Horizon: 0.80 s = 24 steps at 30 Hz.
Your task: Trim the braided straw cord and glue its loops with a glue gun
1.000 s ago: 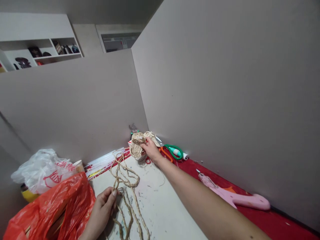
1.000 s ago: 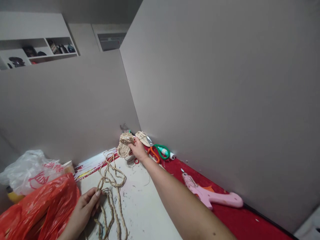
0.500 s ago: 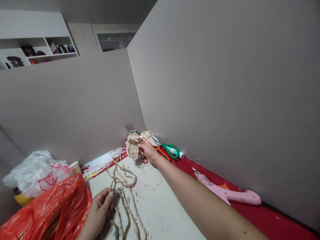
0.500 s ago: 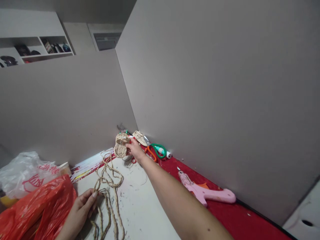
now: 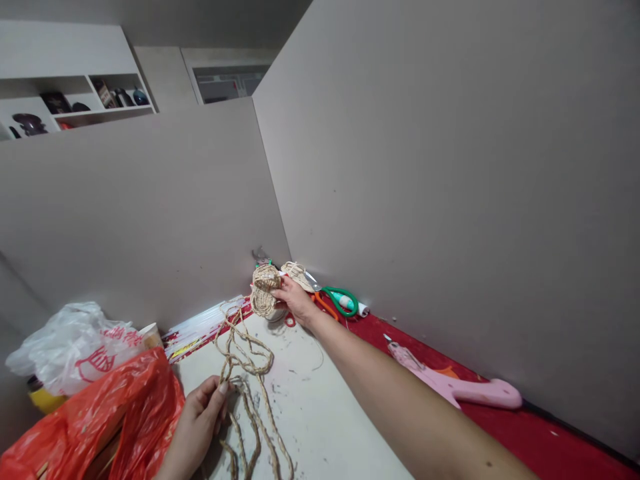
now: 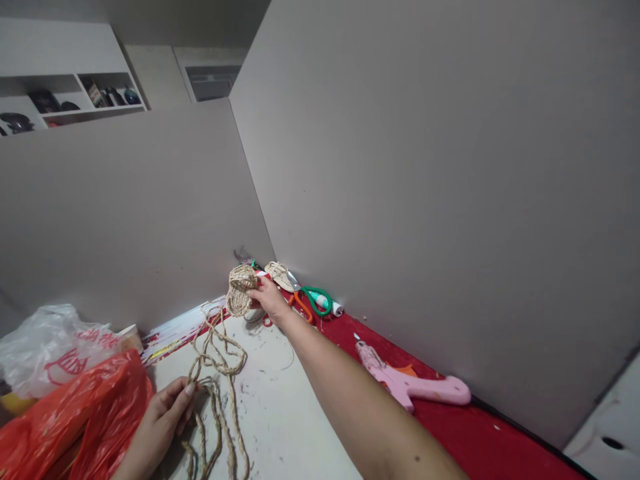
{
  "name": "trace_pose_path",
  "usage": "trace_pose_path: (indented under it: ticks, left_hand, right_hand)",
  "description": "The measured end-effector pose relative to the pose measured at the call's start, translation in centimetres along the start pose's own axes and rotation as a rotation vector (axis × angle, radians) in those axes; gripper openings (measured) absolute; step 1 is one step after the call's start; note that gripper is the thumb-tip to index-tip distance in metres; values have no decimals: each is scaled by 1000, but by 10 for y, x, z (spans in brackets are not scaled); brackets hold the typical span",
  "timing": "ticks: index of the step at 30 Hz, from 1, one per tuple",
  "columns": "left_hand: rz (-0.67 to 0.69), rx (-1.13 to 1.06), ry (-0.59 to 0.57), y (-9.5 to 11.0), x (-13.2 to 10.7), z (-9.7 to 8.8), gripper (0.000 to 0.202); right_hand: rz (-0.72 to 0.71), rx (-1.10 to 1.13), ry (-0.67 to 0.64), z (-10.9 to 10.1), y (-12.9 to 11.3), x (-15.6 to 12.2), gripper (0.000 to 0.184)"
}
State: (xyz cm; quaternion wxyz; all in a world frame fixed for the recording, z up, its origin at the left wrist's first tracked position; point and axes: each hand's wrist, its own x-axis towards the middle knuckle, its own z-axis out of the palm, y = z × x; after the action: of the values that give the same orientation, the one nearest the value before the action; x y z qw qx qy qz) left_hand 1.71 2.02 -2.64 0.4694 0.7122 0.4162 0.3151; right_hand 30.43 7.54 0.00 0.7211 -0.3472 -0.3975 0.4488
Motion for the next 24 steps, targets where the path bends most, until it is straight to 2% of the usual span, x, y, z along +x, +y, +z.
trace_pose_path:
  ticks: [11, 18, 24]
  left_hand:
    - [8, 6, 8, 1, 0, 0, 42]
    - [-2, -17, 15, 0, 1, 0, 42]
    - [-10, -18, 7, -1, 1, 0, 43]
  right_hand:
    - [1, 11, 37, 1, 1, 2, 41]
    - [5, -17, 99, -4, 5, 5, 36]
    - [39, -121, 80, -8, 15, 10, 26]
